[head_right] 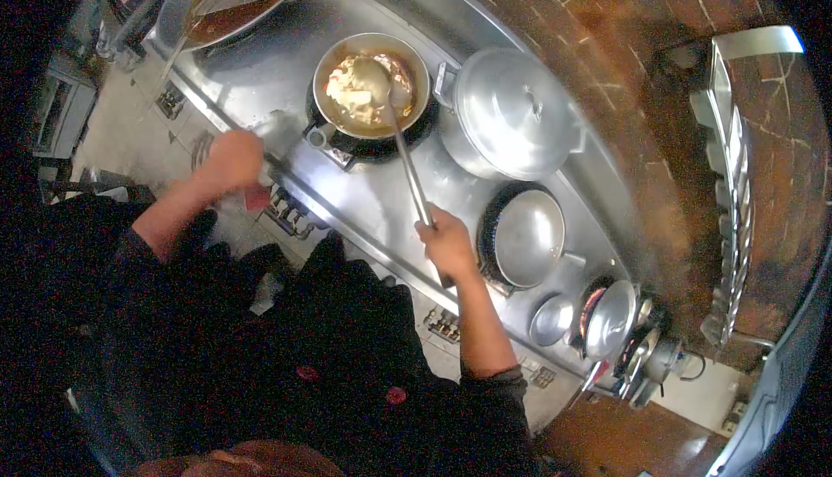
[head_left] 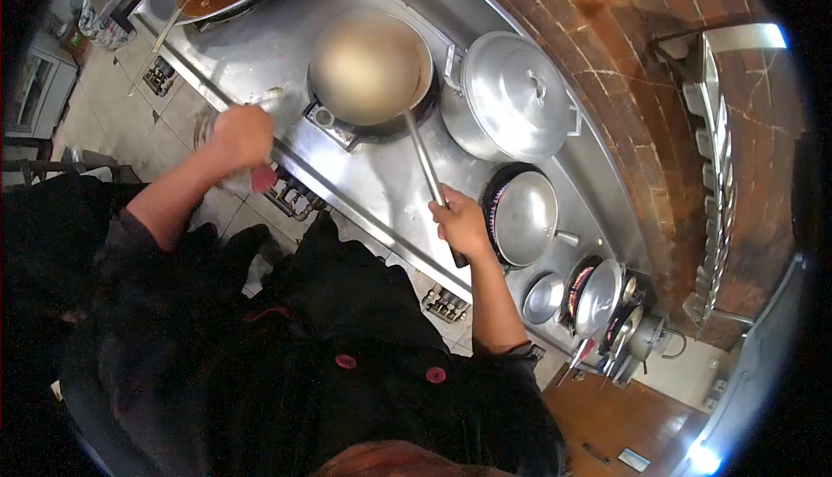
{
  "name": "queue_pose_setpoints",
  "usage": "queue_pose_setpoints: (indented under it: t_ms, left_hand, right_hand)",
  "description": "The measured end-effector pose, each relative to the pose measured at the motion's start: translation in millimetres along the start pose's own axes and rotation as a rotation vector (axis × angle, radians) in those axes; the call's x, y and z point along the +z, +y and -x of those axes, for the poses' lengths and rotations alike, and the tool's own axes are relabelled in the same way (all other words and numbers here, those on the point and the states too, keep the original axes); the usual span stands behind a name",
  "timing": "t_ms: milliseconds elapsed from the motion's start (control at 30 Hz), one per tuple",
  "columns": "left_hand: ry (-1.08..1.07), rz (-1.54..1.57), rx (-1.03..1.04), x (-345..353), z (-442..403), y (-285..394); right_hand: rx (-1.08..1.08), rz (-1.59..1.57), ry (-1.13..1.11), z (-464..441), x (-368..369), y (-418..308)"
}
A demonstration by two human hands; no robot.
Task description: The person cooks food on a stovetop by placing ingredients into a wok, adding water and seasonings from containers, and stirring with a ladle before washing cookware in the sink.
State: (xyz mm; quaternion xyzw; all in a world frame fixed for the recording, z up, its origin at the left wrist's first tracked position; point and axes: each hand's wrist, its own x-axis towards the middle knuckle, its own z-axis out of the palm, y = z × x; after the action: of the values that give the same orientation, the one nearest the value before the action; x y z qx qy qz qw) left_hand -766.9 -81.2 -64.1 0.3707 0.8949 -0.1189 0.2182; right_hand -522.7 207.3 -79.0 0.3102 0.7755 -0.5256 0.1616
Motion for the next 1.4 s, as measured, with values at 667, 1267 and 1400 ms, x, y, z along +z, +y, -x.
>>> queue_pose_setpoints:
  t_ms: [667, 1267, 1400]
  left_hand:
    - [-0.486, 2.709, 0.532, 156, -19, 73]
    - [-0.096, 2.409, -0.315, 93, -138, 91]
    - [-0.209, 2.53, -0.186, 109, -123, 107]
  right_hand:
    - [-0.198, 0.946, 0.239, 81, -85, -36]
    - [-0.195, 0.436, 0.417, 80, 0, 42]
    - [-0.066, 0.425, 0.387, 138, -5, 71]
